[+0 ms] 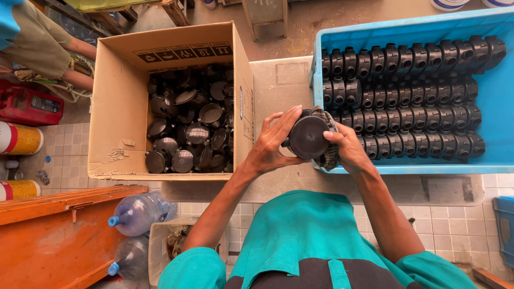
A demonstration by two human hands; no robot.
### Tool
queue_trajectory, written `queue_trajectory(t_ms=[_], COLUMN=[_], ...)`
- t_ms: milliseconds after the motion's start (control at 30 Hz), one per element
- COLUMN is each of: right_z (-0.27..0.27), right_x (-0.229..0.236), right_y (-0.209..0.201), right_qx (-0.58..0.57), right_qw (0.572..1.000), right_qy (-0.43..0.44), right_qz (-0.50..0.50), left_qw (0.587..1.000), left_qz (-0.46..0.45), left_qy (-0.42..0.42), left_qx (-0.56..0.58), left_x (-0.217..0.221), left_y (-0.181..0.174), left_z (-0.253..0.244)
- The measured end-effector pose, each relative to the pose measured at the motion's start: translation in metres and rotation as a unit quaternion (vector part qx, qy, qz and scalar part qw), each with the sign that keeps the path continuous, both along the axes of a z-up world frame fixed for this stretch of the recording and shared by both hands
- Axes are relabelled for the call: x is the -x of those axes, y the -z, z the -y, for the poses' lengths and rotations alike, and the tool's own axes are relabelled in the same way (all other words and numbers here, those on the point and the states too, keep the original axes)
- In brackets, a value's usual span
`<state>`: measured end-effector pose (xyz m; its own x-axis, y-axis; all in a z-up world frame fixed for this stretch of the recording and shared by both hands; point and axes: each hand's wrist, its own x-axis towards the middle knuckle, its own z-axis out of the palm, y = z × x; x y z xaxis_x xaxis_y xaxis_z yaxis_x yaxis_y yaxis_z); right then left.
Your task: The person picks up black plastic parts from a cardboard box, wipes them with a cloth, and places them into a blue plastic crate. The person repeats this process for multiple parts throughout the video.
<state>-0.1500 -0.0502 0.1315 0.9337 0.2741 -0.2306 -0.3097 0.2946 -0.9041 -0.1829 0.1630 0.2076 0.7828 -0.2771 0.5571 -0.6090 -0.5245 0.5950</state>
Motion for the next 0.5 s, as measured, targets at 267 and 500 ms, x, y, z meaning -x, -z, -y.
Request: queue_trajectory(t_ms=[267,500], right_z=[-0.01,-0.013], right_x=[0.014,0.02], right_y=[-0.065,-0.056], right_qx=[0.046,0.281], right_qw=[0.999,0.934], right_qy=[-0.005,0.036], right_qz=[-0.016,0.215], left_qw=[0.997,0.995], left_qz=[-0.044,0.058], left_qy=[0.013,-0.067], left_qx=[0.061,-0.054], left_x=[0.001,-0.011], left_y=[-0.001,0.016], left_z=[-0.002,-0.002])
